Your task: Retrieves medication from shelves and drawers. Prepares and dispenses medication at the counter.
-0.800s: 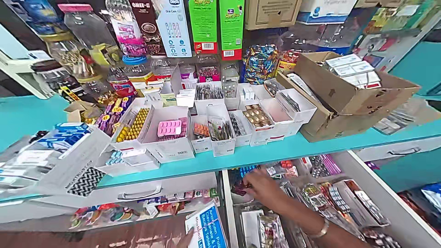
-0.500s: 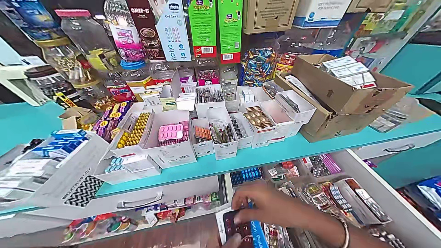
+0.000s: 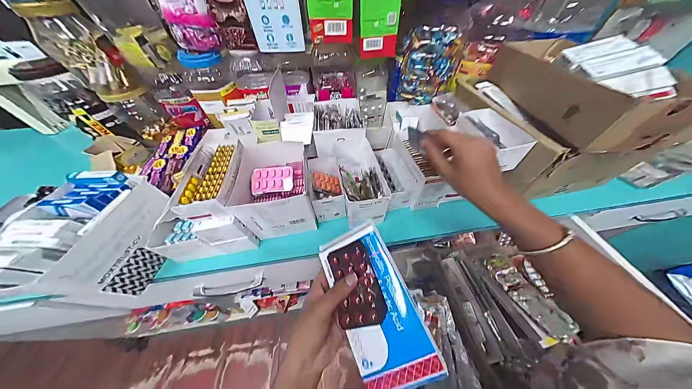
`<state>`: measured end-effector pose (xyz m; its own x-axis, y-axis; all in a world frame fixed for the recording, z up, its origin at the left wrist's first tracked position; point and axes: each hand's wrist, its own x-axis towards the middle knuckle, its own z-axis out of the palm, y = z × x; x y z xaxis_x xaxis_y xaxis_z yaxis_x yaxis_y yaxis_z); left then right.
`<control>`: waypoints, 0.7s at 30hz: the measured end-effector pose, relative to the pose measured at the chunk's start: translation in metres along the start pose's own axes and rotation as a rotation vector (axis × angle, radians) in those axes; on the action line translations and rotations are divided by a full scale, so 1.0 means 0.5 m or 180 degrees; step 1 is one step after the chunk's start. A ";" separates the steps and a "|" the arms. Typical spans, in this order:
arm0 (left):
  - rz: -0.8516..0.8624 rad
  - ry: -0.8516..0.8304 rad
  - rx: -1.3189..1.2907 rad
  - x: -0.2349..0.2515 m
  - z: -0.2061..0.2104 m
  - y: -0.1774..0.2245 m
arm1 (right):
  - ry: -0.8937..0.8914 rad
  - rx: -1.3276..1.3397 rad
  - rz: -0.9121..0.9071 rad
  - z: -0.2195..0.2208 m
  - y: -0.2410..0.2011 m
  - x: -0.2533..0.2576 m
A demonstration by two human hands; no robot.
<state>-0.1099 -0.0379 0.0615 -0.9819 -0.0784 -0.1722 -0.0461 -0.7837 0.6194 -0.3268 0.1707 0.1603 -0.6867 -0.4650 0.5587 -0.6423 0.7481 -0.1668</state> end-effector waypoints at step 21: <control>0.1345 -0.0256 0.1218 0.157 0.181 -0.028 | 0.0261 0.1659 -0.0925 -0.060 0.280 -0.124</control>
<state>-0.2029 0.0228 0.1087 -0.9397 -0.2775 0.2000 0.3049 -0.4147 0.8573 -0.3640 0.3186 0.1268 -0.4429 -0.5621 0.6985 -0.8962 0.2556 -0.3625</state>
